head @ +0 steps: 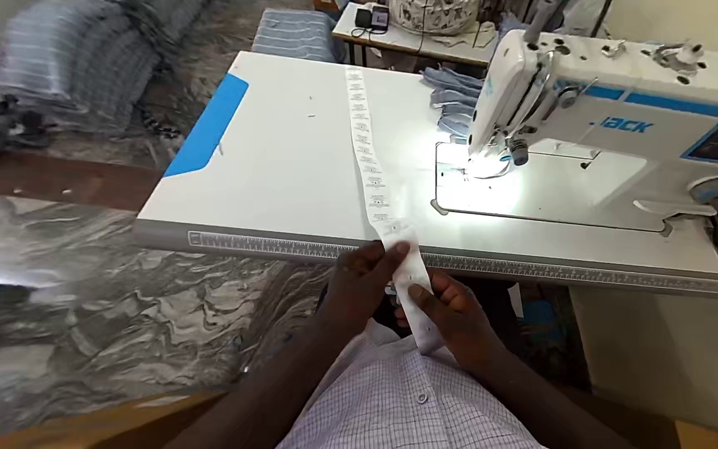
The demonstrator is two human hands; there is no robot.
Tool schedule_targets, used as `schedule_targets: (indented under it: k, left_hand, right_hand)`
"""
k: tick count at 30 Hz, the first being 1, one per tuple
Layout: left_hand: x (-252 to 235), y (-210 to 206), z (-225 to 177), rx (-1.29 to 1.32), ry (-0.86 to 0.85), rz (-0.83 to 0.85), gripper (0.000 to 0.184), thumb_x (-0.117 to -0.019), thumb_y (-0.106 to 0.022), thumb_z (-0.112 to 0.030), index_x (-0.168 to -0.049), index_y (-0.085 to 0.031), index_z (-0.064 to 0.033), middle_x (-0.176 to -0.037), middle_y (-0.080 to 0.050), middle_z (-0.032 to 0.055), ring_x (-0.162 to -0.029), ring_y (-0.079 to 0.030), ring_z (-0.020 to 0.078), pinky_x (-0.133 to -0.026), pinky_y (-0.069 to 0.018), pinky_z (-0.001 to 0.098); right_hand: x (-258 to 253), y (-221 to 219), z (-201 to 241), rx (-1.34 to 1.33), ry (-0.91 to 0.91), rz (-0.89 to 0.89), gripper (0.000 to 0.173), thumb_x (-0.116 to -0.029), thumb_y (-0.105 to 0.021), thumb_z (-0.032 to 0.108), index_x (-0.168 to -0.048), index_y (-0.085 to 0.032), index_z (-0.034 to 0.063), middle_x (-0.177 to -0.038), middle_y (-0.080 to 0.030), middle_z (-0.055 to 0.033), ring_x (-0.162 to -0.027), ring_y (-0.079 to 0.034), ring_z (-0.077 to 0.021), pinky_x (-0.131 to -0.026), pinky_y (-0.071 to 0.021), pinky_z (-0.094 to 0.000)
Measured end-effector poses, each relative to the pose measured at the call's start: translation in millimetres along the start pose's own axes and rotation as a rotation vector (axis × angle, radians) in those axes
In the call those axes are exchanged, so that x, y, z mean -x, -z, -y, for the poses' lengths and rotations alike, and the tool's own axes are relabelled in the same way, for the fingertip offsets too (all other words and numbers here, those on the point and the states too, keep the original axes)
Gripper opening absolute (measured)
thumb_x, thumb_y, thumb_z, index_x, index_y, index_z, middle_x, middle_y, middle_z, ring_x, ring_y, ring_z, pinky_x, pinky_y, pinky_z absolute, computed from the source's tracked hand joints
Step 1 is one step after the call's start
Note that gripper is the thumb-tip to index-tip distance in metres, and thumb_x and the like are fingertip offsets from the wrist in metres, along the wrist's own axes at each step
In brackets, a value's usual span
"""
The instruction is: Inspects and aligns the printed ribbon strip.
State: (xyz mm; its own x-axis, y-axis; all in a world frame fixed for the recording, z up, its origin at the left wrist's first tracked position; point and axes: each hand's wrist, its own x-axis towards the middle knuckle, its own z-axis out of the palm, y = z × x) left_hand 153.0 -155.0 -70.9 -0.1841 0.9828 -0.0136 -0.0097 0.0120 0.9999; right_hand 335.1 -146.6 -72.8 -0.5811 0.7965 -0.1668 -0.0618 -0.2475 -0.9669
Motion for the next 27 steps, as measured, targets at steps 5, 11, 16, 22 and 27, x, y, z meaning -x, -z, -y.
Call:
schedule_targets:
  k: [5,11,16,22,27]
  left_hand:
    - [-30,11,-5,0.079,-0.003,-0.064,0.029,-0.1053,-0.058,-0.026,-0.111,-0.072,-0.0013,-0.1,-0.076,0.0124,-0.086,-0.075,0.0222,-0.079,-0.064,0.0383]
    - [-34,8,-7,0.084,0.053,-0.065,0.03,-0.107,-0.054,-0.026,-0.117,-0.07,-0.0021,-0.106,-0.076,0.0134,-0.089,-0.076,0.0241,-0.079,-0.0645,0.0386]
    - [-28,15,-8,0.176,0.078,0.017,0.036,-0.1101,-0.046,-0.029,-0.129,-0.063,-0.0036,-0.119,-0.072,0.0146,-0.099,-0.074,0.0257,-0.085,-0.0628,0.0407]
    - [4,24,-10,0.24,0.12,0.376,0.102,-0.0814,-0.07,0.014,-0.162,-0.021,-0.0249,-0.141,-0.057,0.0124,-0.11,-0.069,0.0309,-0.086,-0.0632,0.0438]
    - [15,18,-7,0.182,0.122,0.344,0.11,-0.0823,-0.065,0.023,-0.164,-0.016,-0.0307,-0.143,-0.057,0.0101,-0.099,-0.072,0.0291,-0.074,-0.0649,0.0406]
  right_hand:
    - [12,9,-10,-0.001,-0.046,0.052,0.026,-0.1076,-0.052,0.016,-0.13,-0.06,0.0055,-0.107,-0.074,-0.0165,-0.094,-0.074,-0.0281,-0.083,-0.0628,-0.0406]
    - [14,14,-13,-0.221,-0.053,0.207,0.038,-0.1032,-0.05,0.0,-0.141,-0.051,0.0042,-0.124,-0.068,-0.0212,-0.109,-0.071,-0.0325,-0.093,-0.06,-0.0452]
    - [12,10,-14,-0.244,-0.089,0.17,0.041,-0.1018,-0.05,-0.004,-0.142,-0.051,0.0037,-0.126,-0.068,-0.0226,-0.11,-0.07,-0.0349,-0.094,-0.0598,-0.0454]
    - [9,11,-15,-0.252,-0.086,0.138,0.034,-0.1017,-0.048,-0.004,-0.134,-0.056,0.0022,-0.119,-0.069,-0.0193,-0.106,-0.071,-0.0289,-0.095,-0.0591,-0.0438]
    - [9,10,-16,-0.119,-0.095,0.092,0.031,-0.0998,-0.056,-0.002,-0.13,-0.06,0.0024,-0.11,-0.071,-0.0159,-0.096,-0.073,-0.0258,-0.089,-0.062,-0.0429]
